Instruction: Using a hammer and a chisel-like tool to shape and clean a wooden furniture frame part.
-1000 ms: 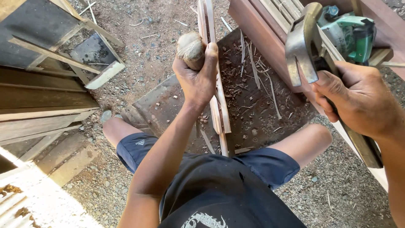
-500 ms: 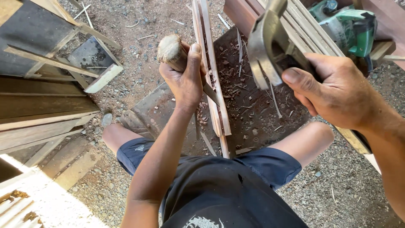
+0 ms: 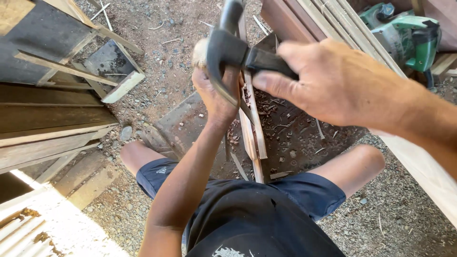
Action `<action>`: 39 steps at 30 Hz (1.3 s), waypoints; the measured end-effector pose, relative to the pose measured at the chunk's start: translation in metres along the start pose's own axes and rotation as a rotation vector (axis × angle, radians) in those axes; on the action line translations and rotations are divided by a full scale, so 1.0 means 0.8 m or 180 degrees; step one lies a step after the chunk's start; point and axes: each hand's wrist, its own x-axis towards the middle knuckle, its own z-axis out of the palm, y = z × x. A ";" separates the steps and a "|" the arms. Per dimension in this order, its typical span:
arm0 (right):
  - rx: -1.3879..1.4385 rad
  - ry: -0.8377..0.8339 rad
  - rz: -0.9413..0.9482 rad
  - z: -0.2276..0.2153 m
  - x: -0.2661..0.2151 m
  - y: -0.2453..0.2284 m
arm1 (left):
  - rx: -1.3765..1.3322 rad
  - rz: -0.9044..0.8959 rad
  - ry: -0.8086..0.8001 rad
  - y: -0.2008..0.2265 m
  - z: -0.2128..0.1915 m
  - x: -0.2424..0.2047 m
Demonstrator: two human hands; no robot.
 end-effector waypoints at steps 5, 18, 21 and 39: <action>-0.0988 -0.0828 0.0751 -0.035 0.013 -0.020 | 0.0275 -0.0225 -0.0004 -0.005 0.009 -0.001; 0.0052 0.0808 -0.0260 -0.016 -0.043 0.071 | 0.0574 -0.0006 -0.0411 -0.003 0.042 -0.008; -0.0283 0.0293 0.0270 -0.016 -0.044 0.058 | 0.0783 0.0296 -0.0538 0.000 0.047 -0.006; -0.0675 -0.0783 0.1261 -0.029 -0.052 0.047 | 0.0693 0.0195 -0.0945 0.005 0.077 -0.003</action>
